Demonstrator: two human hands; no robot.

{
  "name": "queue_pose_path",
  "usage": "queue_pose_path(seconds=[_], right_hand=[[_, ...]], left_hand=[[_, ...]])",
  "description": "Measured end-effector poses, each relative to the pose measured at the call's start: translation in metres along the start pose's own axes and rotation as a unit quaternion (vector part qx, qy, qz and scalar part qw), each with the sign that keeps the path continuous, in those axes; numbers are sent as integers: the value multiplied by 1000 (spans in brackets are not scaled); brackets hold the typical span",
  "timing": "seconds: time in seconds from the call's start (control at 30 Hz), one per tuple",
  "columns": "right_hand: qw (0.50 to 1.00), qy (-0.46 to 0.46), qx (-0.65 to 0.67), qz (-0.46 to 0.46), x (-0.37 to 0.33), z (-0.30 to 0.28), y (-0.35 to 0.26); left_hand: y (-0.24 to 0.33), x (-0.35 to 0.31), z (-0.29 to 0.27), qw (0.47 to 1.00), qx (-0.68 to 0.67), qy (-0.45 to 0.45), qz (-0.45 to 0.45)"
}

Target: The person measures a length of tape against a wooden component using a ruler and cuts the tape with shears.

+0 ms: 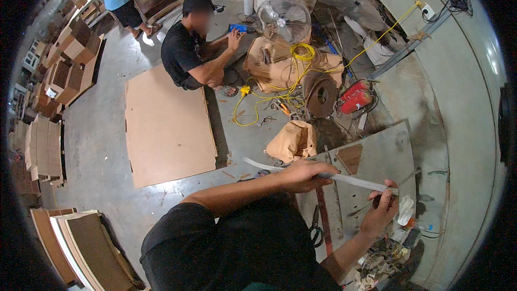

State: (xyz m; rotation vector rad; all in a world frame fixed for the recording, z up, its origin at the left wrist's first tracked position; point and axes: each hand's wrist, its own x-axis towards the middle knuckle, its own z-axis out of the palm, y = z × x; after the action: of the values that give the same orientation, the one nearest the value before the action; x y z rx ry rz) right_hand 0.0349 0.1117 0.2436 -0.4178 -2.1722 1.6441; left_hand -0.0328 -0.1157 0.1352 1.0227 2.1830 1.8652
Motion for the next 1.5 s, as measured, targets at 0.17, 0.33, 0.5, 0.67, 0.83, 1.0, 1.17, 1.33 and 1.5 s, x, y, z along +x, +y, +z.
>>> queue_pose_path(seconds=[0.17,0.33,0.5,0.67,0.83,1.0,1.17,1.33,1.5], right_hand=[[999,-11,43,-6,3,0,4],[999,6,42,16,6,-4,5],[999,24,33,16,6,-7,11],[998,28,53,6,6,-8,14],[997,24,76,6,10,-13,12],[983,30,180,-18,11,-15,24],[988,39,146,-2,9,-11,14],[987,61,144,21,4,-9,12],[988,69,130,38,4,-7,14]], left_hand=[[-1,0,6,1000,-2,8,10],[6,4,5,1000,-15,-10,-9],[-6,1,16,999,-5,25,25],[-10,1,16,999,0,25,35],[-8,2,15,999,23,19,40],[-8,0,18,998,27,22,42],[-7,2,15,998,31,20,41],[-8,0,14,996,37,30,69],[-9,2,7,997,49,30,59]])
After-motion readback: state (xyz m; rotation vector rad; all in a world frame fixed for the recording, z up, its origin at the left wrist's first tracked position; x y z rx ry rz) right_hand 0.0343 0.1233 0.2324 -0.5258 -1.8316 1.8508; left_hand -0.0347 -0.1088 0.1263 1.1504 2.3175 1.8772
